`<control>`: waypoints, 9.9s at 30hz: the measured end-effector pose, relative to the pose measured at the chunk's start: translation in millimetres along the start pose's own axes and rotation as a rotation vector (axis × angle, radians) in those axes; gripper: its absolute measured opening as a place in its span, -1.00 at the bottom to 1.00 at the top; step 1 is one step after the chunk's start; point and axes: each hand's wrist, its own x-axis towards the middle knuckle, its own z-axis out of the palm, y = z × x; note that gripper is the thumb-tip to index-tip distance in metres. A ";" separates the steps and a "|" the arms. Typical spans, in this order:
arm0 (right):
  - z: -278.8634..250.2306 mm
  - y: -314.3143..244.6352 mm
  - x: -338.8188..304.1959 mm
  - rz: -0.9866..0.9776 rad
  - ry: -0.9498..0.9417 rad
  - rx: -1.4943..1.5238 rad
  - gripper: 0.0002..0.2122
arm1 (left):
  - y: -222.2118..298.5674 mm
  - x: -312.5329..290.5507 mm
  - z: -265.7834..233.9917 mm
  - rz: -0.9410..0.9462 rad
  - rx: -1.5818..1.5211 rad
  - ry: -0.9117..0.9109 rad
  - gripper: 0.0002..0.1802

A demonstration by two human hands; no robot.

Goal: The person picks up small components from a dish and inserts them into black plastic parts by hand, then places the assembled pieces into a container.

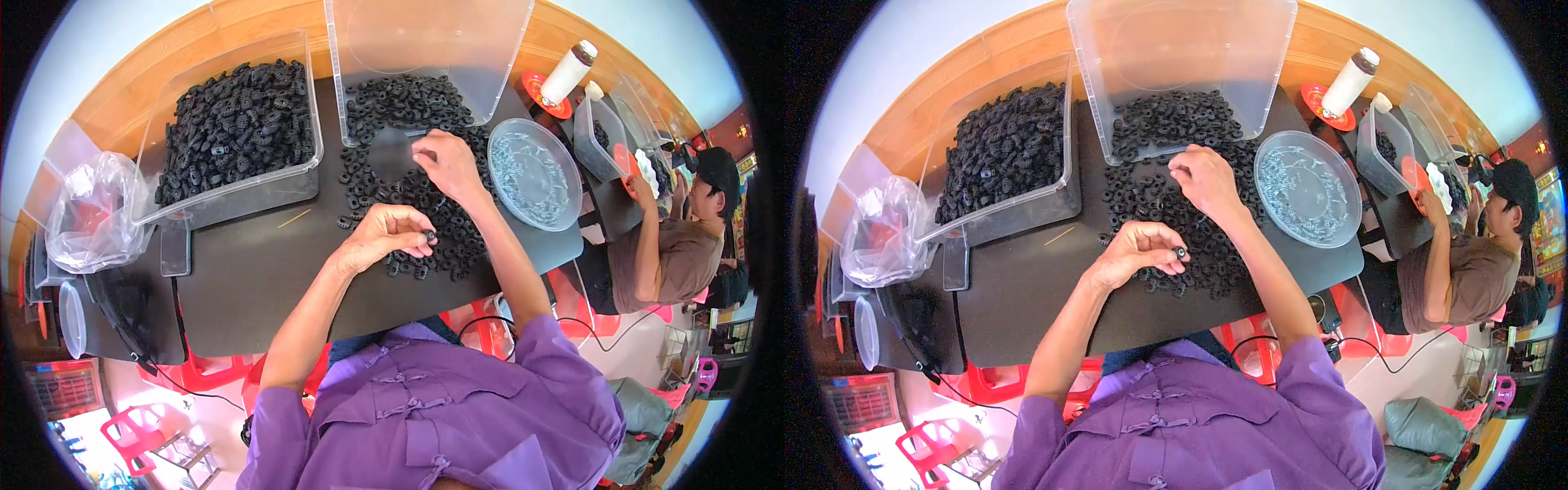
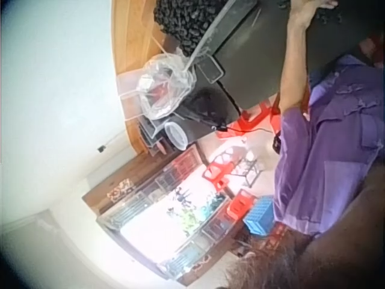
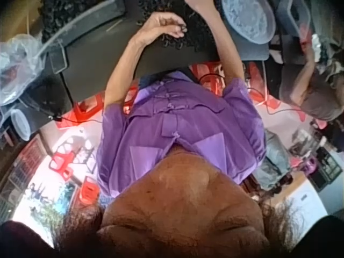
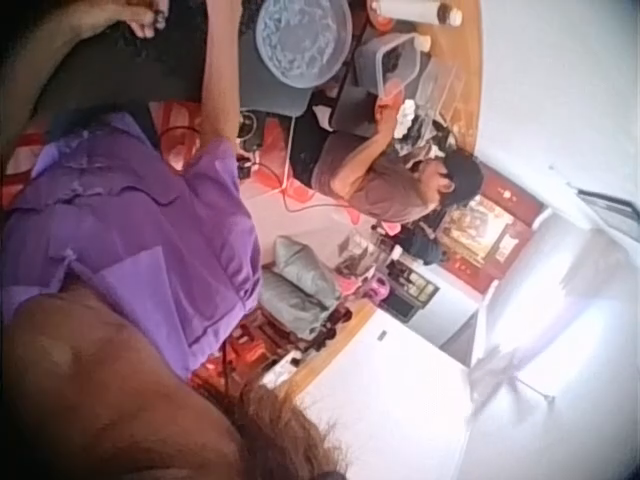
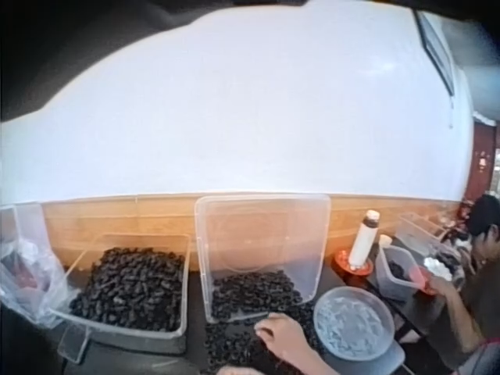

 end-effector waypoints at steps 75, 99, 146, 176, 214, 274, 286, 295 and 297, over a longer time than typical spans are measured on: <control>34.9 8.5 34.6 -0.260 -0.254 -0.085 -0.88 | 5.9 -3.7 -2.9 0.011 0.017 0.054 -0.85; 12.0 5.0 18.2 0.163 -0.082 0.404 -0.87 | 0.3 2.5 -8.9 0.187 -0.074 0.303 -0.83; -6.0 -64.4 -52.5 -0.012 0.047 0.077 -0.91 | -10.6 4.5 -1.0 0.271 0.769 0.608 -0.85; -0.5 -71.7 -75.1 -0.188 0.060 -0.249 -0.66 | -11.3 6.1 -0.9 0.235 0.330 0.582 -0.88; -46.7 -24.0 -124.1 0.182 0.503 -0.036 -0.83 | 170.3 -40.7 -28.5 0.593 1.432 1.304 -0.60; -0.7 -49.6 -80.6 0.335 0.098 0.916 -0.90 | -7.5 -5.4 -4.7 0.149 -0.063 0.423 -0.83; -8.0 -59.5 -84.3 0.230 0.136 0.648 -0.91 | -11.3 -6.4 -4.4 0.107 -0.045 0.354 -0.84; -10.4 -34.8 -48.9 0.118 0.263 0.388 -0.97 | -11.1 -4.8 -2.2 0.119 -0.090 0.315 -0.85; -7.5 -17.1 -31.4 0.122 0.229 0.188 -0.95 | -11.0 -5.4 -0.8 0.119 -0.070 0.283 -0.85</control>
